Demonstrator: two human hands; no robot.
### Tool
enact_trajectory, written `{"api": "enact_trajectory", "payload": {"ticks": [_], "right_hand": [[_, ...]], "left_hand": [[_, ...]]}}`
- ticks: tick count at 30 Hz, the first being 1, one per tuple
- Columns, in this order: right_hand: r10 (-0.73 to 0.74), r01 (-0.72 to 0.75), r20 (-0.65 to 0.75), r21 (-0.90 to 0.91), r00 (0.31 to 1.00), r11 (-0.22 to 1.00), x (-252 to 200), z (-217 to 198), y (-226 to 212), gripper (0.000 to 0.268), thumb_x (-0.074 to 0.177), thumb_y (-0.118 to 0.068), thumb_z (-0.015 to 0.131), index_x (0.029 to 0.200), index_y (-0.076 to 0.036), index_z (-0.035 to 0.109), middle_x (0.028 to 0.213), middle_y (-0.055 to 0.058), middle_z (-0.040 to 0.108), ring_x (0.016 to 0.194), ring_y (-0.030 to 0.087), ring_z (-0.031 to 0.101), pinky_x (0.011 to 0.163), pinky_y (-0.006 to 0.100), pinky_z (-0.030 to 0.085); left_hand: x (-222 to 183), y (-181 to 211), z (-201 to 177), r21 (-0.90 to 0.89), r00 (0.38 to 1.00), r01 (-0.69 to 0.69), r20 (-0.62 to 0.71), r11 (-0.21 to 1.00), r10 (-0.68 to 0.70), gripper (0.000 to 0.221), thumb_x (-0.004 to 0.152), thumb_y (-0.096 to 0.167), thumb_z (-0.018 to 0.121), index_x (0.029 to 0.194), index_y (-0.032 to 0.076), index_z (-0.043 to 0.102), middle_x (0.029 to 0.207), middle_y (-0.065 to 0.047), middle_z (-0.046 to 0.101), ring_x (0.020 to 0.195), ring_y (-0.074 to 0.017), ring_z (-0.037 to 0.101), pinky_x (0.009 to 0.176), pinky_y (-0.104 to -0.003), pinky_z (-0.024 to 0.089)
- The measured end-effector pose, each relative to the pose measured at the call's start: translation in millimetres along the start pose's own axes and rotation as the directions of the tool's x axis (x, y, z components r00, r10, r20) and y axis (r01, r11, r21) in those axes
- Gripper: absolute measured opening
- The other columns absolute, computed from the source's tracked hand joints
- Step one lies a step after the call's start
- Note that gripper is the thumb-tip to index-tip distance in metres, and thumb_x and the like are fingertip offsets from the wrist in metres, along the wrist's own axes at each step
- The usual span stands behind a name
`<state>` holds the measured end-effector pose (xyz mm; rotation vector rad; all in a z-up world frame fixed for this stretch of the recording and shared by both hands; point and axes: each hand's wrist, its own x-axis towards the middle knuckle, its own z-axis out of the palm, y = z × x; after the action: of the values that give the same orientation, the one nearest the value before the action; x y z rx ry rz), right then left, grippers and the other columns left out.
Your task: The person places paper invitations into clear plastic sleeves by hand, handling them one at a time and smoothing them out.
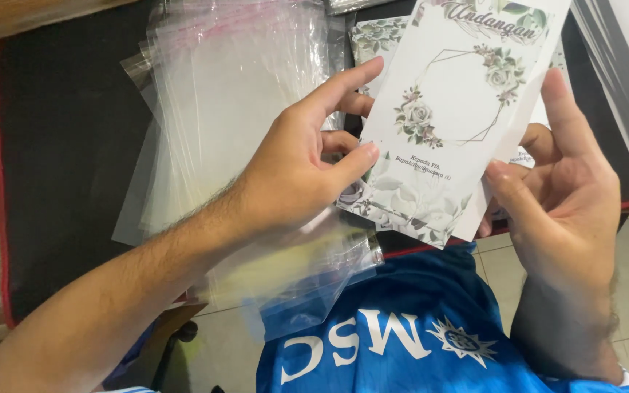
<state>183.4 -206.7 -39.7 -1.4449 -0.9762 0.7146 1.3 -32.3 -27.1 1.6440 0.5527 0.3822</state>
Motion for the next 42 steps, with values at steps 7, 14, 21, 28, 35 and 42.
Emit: {"api": "enact_trajectory", "payload": {"ticks": [7, 14, 21, 28, 35, 42], "right_hand": [[0.002, -0.002, 0.011, 0.044, 1.000, 0.999, 0.0, -2.7, 6.1, 0.082, 0.101, 0.002, 0.052, 0.172, 0.002, 0.012, 0.134, 0.018, 0.052, 0.107, 0.018, 0.057, 0.071, 0.025, 0.057], [0.006, -0.006, 0.016, 0.002, 1.000, 1.000, -2.6, -6.9, 8.3, 0.079, 0.100, 0.006, 0.054, 0.170, 0.000, 0.019, 0.131, 0.015, 0.043, 0.088, 0.010, 0.056, 0.078, 0.022, 0.058], [0.019, -0.019, -0.075, -0.001, 0.997, 1.000, -1.2, -0.2, 6.3, 0.076, 0.101, 0.005, 0.059, 0.169, -0.001, 0.027, 0.116, 0.005, 0.044, 0.067, 0.004, 0.045, 0.059, 0.015, 0.048], [0.017, -0.017, -0.081, 0.007, 0.997, 1.000, -0.8, -4.4, 7.5, 0.075, 0.100, -0.001, 0.058, 0.169, 0.001, 0.028, 0.124, 0.013, 0.052, 0.111, 0.015, 0.056, 0.083, 0.030, 0.063], [-0.002, 0.005, -0.083, 0.040, 0.997, 0.999, 0.4, -4.4, 8.8, 0.074, 0.102, 0.001, 0.058, 0.169, 0.002, 0.027, 0.121, 0.017, 0.056, 0.088, 0.018, 0.064, 0.056, 0.023, 0.058], [0.092, -0.075, -0.101, 0.159, 0.991, 0.984, 6.9, 5.7, -6.1, 0.075, 0.102, -0.014, 0.049, 0.171, -0.003, 0.022, 0.142, 0.014, 0.046, 0.128, 0.021, 0.056, 0.098, 0.030, 0.056]], "left_hand": [[2.5, 2.2, 0.4, -0.106, 1.000, 0.017, -0.010, 0.994, -0.019, 0.066, 0.096, 0.000, 0.062, 0.155, 0.014, 0.038, 0.123, -0.010, 0.055, 0.080, -0.0110, 0.071, 0.075, -0.023, 0.067], [3.0, 0.3, 1.1, -0.127, 0.999, 0.009, -0.035, 0.992, -0.014, 0.064, 0.096, -0.001, 0.062, 0.154, 0.015, 0.039, 0.125, -0.011, 0.058, 0.081, -0.0123, 0.072, 0.082, -0.025, 0.070], [2.0, 2.9, 1.0, -0.047, 0.999, 0.005, -0.049, 0.999, -0.008, 0.066, 0.096, 0.001, 0.064, 0.154, 0.018, 0.039, 0.126, -0.011, 0.053, 0.074, -0.0085, 0.062, 0.081, -0.021, 0.062], [-1.5, 7.0, 0.8, 0.035, 0.999, -0.023, -0.044, 0.999, 0.024, 0.065, 0.097, 0.003, 0.068, 0.152, 0.023, 0.041, 0.124, -0.008, 0.058, 0.077, -0.0080, 0.074, 0.063, -0.015, 0.061], [-1.5, 9.7, -1.0, 0.156, 0.986, -0.156, -0.038, 0.975, 0.163, 0.040, 0.096, 0.004, 0.070, 0.133, 0.016, 0.060, 0.132, -0.009, 0.064, 0.098, -0.0177, 0.083, 0.056, -0.017, 0.067], [-5.1, 17.1, -2.5, 0.166, 0.967, -0.252, -0.001, 0.954, 0.255, 0.039, 0.098, 0.000, 0.070, 0.132, 0.016, 0.060, 0.138, -0.007, 0.064, 0.101, -0.0140, 0.077, 0.078, -0.018, 0.072]]}}
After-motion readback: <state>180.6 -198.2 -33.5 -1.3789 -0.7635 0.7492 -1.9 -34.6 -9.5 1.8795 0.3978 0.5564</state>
